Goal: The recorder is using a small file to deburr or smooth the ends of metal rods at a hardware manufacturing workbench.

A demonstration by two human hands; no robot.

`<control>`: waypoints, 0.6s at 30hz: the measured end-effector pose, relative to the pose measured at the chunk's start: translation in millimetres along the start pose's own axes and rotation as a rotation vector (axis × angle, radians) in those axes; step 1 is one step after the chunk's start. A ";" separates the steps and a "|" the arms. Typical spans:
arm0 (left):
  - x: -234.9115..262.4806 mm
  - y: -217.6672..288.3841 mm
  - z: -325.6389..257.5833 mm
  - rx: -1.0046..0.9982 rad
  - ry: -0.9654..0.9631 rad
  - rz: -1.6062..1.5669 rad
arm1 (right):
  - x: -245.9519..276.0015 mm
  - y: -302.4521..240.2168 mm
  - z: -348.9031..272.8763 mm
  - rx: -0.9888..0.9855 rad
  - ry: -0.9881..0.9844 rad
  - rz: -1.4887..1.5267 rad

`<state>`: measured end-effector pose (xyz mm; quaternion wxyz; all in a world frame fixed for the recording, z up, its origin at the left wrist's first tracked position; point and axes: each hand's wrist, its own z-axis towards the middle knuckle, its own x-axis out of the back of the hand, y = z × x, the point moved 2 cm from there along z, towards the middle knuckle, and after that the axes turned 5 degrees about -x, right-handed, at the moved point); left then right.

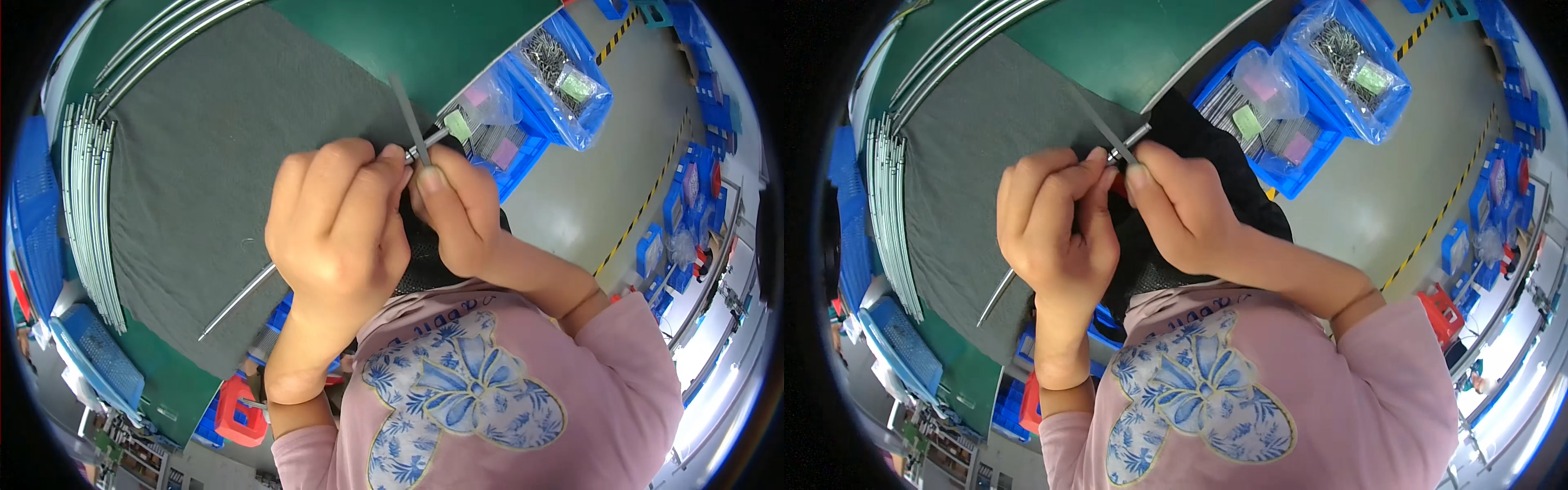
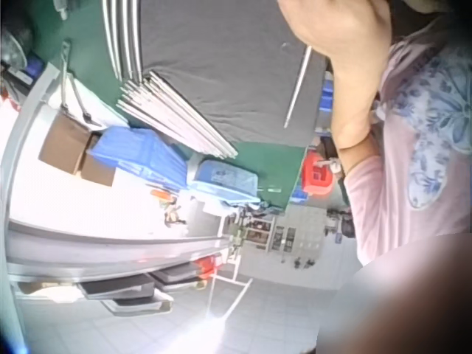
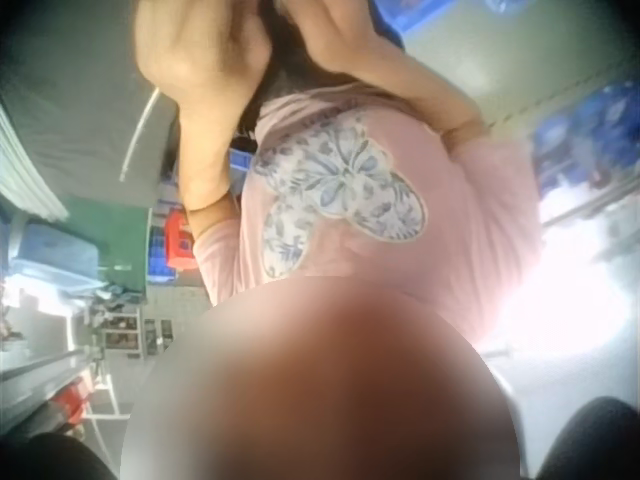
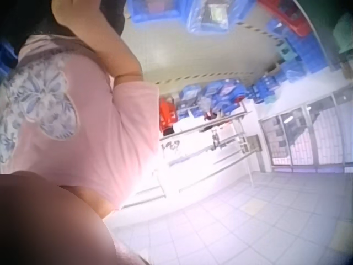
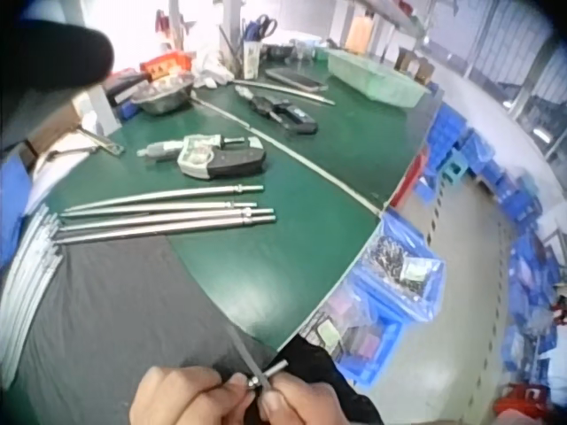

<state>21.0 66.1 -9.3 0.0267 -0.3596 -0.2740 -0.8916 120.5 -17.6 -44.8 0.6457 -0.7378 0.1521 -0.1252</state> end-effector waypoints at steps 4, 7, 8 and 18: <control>-3.2 0.0 -1.0 0.009 0.017 -0.006 | 10.0 28.5 -23.7 -0.011 -0.055 -0.114; -1.1 0.6 0.8 -0.016 0.006 0.004 | 6.9 7.3 0.8 0.070 -0.022 -0.139; -0.9 0.3 0.7 -0.014 0.006 0.005 | 6.0 1.7 9.4 0.121 -0.016 -0.120; -1.2 -0.5 0.7 0.001 0.021 -0.014 | 22.7 -29.0 2.6 -0.324 -0.178 -0.026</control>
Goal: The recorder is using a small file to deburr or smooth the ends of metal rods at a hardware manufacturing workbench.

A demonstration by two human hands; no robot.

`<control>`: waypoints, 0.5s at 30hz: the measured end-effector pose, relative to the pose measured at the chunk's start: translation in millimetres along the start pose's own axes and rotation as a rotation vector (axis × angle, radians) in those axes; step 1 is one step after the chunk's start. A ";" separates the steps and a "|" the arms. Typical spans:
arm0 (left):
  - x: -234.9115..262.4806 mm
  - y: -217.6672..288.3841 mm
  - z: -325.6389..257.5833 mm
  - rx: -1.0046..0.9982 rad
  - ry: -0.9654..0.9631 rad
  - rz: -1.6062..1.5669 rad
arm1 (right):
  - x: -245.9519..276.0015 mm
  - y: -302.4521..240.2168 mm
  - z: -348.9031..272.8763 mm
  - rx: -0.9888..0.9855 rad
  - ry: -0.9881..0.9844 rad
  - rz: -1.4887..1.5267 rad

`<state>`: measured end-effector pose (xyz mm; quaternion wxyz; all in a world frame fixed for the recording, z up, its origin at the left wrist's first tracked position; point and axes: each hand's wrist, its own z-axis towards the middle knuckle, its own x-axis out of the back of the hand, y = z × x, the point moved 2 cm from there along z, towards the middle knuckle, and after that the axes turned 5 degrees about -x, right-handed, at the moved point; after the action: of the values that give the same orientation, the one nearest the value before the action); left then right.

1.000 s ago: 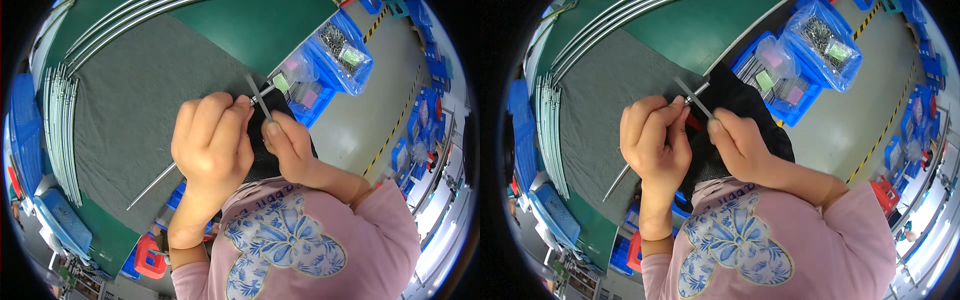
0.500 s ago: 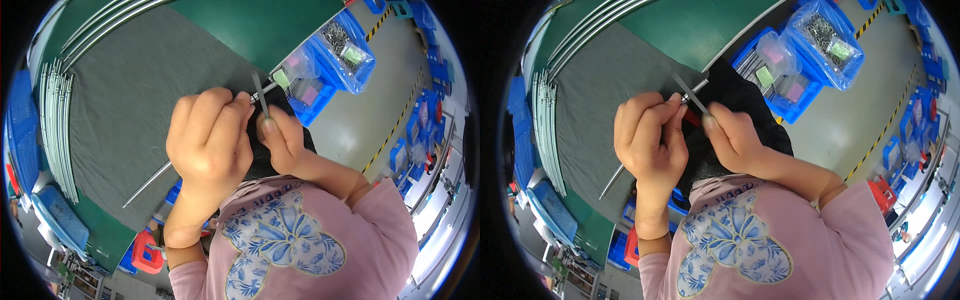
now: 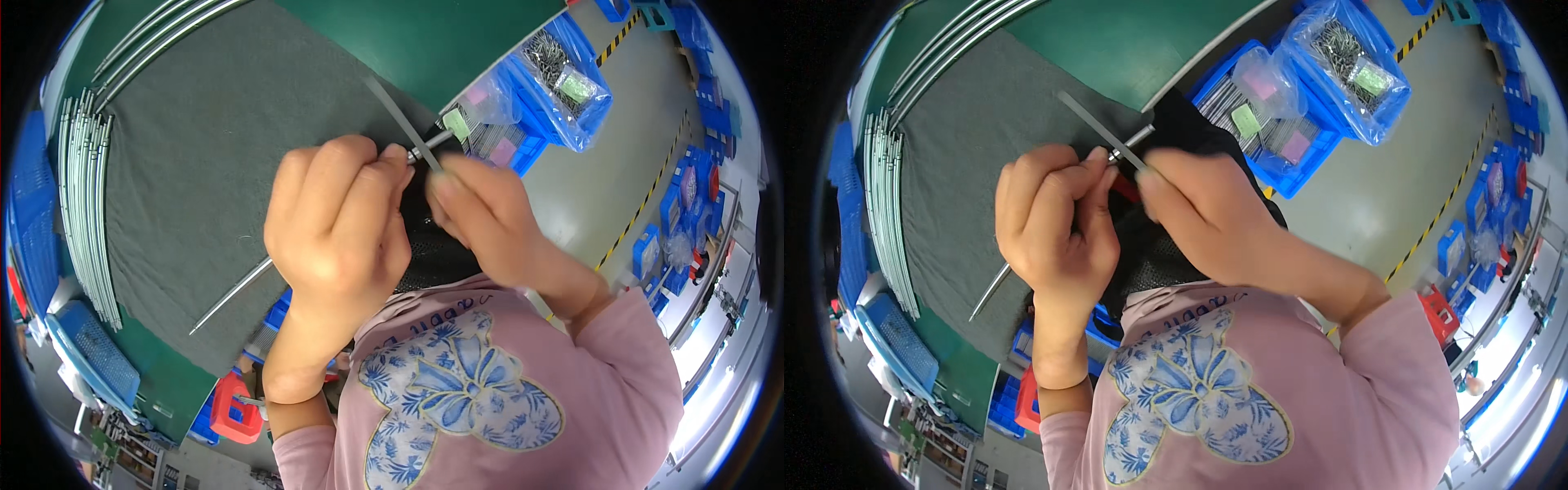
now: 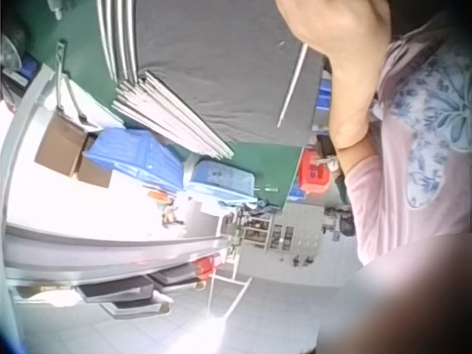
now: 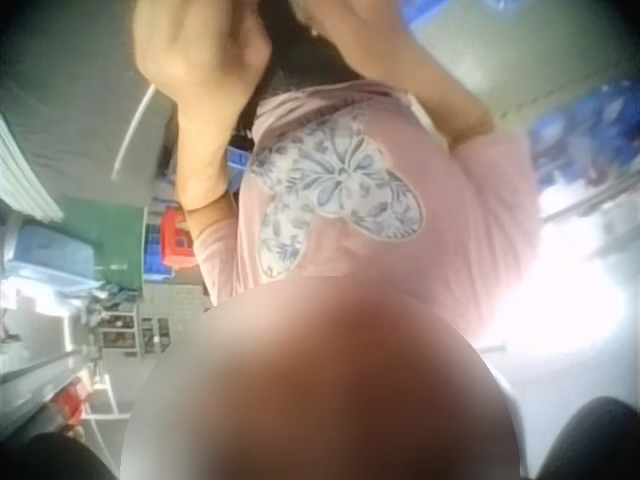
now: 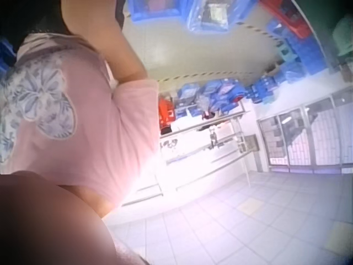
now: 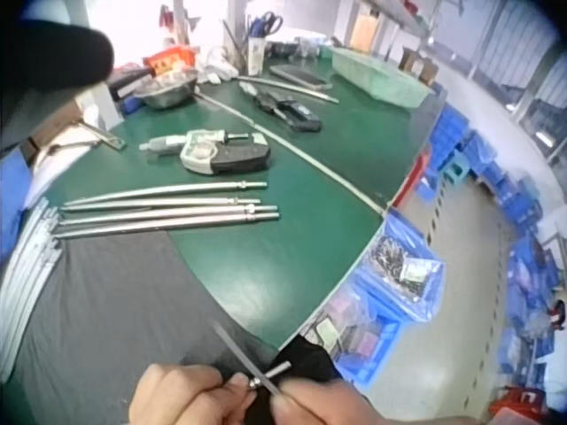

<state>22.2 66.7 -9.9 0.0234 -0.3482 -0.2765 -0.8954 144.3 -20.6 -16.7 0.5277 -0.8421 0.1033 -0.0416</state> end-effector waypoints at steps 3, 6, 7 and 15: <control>-3.2 -0.8 -2.0 -0.010 0.018 0.003 | 5.3 2.5 -20.8 -0.202 -0.045 -0.053; -1.4 0.9 -1.1 -0.013 -0.001 0.008 | 9.5 -18.7 3.0 -0.225 -0.122 0.037; -0.9 1.6 -1.6 -0.010 -0.007 0.001 | 4.7 -12.6 1.7 -0.236 -0.101 0.114; -0.9 0.1 0.1 -0.010 -0.010 0.004 | -8.6 13.2 13.0 0.217 0.083 -0.035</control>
<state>23.0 66.6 -10.4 0.0222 -0.3533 -0.2713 -0.8950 136.5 -12.8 -33.9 0.6103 -0.7792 0.1052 -0.0966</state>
